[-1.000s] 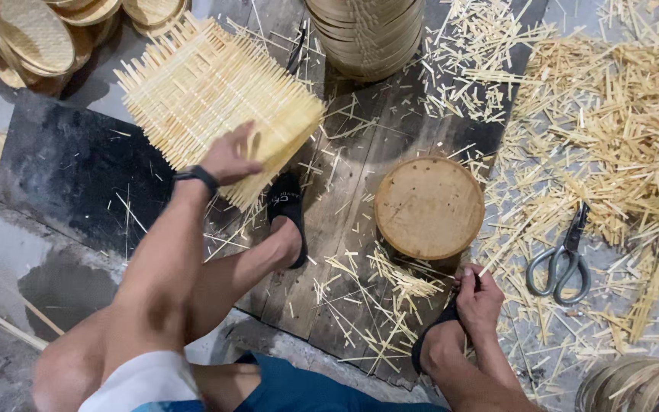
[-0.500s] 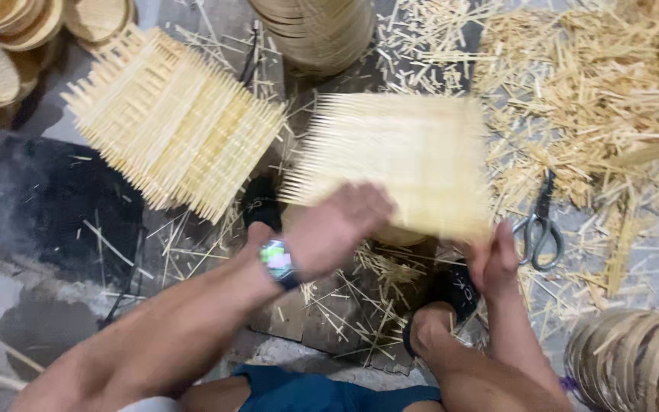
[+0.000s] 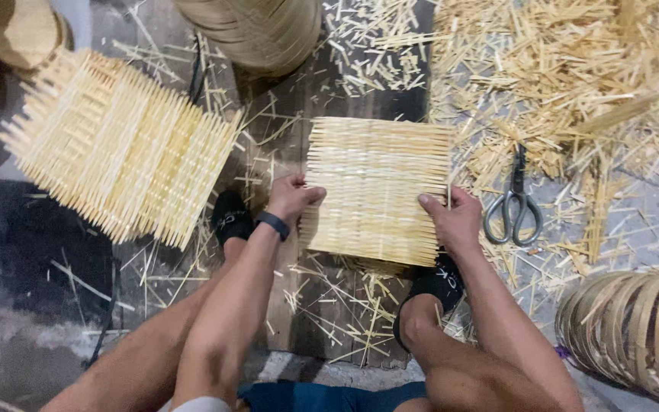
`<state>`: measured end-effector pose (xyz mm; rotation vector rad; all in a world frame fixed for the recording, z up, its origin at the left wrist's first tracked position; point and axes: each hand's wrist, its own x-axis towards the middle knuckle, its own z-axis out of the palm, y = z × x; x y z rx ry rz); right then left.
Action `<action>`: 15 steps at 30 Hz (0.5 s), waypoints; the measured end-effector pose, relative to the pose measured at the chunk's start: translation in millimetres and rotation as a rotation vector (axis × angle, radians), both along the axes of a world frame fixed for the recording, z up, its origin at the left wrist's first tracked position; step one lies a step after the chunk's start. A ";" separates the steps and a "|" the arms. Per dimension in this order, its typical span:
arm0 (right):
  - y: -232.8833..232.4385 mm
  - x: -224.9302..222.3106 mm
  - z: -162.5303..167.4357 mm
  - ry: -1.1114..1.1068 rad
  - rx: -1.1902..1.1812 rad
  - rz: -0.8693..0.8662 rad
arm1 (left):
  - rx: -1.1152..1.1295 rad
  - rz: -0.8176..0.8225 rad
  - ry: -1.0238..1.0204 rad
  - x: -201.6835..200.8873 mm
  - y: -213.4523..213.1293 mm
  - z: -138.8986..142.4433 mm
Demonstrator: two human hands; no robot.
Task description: The person sits on the floor of a bamboo workshop and uses shears to trim the protruding ends of bamboo sticks from a square woven mat. They press the mat over a round wooden form, weave and tuck a thin bamboo ring around the edge, trim excess sticks, and set the finished round piece aside.
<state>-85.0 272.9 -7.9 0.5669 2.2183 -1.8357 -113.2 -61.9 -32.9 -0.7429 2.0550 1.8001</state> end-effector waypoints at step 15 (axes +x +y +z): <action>165.0 49.9 2.4 0.122 -0.324 -0.665 | -0.154 -0.029 -0.235 31.0 -1.4 31.8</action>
